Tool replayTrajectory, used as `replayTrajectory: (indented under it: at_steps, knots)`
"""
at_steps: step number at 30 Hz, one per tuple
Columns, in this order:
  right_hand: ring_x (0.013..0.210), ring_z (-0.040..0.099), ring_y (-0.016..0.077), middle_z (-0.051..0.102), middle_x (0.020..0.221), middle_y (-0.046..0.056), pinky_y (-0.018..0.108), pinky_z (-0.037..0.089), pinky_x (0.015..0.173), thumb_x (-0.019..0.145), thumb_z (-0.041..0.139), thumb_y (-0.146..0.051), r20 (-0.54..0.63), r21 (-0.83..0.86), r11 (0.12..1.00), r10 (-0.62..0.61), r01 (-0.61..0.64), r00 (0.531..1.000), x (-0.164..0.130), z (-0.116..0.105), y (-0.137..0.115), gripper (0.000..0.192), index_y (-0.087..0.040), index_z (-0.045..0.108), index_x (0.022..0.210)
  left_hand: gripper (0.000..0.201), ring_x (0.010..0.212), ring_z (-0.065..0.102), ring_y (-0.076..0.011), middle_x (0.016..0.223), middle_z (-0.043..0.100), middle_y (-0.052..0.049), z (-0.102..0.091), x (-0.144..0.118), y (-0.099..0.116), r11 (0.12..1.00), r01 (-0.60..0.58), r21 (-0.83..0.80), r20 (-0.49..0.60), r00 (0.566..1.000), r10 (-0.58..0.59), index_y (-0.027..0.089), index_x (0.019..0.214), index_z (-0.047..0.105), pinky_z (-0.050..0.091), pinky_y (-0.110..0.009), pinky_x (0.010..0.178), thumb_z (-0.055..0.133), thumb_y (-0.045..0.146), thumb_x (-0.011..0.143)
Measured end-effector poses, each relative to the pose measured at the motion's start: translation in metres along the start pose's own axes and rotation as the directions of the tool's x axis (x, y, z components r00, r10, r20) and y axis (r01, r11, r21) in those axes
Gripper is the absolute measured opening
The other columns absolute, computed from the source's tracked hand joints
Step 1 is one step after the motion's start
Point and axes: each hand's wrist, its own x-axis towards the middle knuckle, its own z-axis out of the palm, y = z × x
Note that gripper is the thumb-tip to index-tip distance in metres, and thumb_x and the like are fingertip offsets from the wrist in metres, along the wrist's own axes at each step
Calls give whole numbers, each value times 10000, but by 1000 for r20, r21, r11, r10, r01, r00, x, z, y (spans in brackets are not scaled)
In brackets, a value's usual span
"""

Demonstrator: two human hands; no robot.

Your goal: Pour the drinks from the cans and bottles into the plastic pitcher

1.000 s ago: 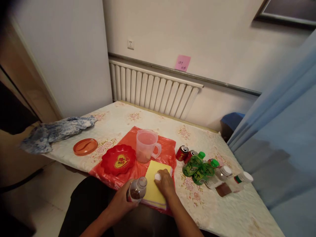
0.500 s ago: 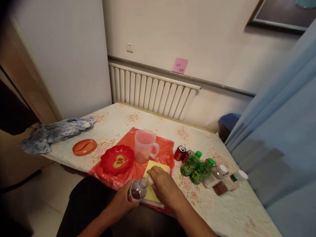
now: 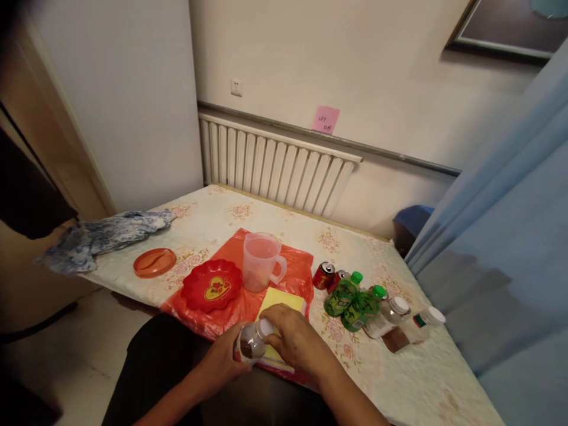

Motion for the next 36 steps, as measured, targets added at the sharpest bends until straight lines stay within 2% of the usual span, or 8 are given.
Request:
replayTrajectory:
  at_steps: [6,13,19,24,28,36]
  knots:
    - [939,587,207,658,994,56,322,460,843,859,586,-134,12,-28,999,-27,28,1000,0,0,-1,206,-205,629,1047,573,921,577,-215,1035,639,-24,5,3,-12,999,-45,-1,-11,999,45,193,1114,565,452,-292,793,648,103,554]
    - [920,581,212,651,968,66,328,459,821,881,571,-156,12,-67,998,-11,12,1000,0,4,-2,186,-199,640,1048,583,923,574,-213,1025,636,-24,5,3,-11,999,-37,22,-4,999,37,183,1107,569,444,-293,792,641,85,536]
    - [952,585,225,658,1008,69,351,465,843,874,592,-189,-11,-27,1000,14,-15,1000,0,12,6,218,-210,641,1085,547,861,570,-189,983,637,-1,7,4,-14,999,-35,4,-3,999,36,193,1063,574,438,-275,754,630,77,531]
    - [983,596,220,669,1053,65,346,466,869,876,615,-247,-44,45,999,34,-32,998,-2,13,13,257,-226,628,1132,568,843,569,-180,972,638,-4,4,5,-5,1000,-5,-13,17,1000,6,182,1097,567,436,-258,719,633,82,541]
    - [994,600,226,671,1061,65,347,467,876,861,641,-245,-69,56,997,60,-56,996,-4,13,14,278,-223,632,1138,609,877,579,-185,1005,644,-9,4,6,0,1000,0,-30,16,1000,0,186,1132,559,453,-261,756,630,77,537]
    - [1008,611,226,673,1104,54,353,472,896,815,701,-243,-145,157,983,119,-96,982,-9,15,14,393,-246,616,1199,639,975,613,-230,1097,665,-33,10,12,-7,999,-8,-47,7,1000,8,202,1182,543,490,-311,851,624,105,556]
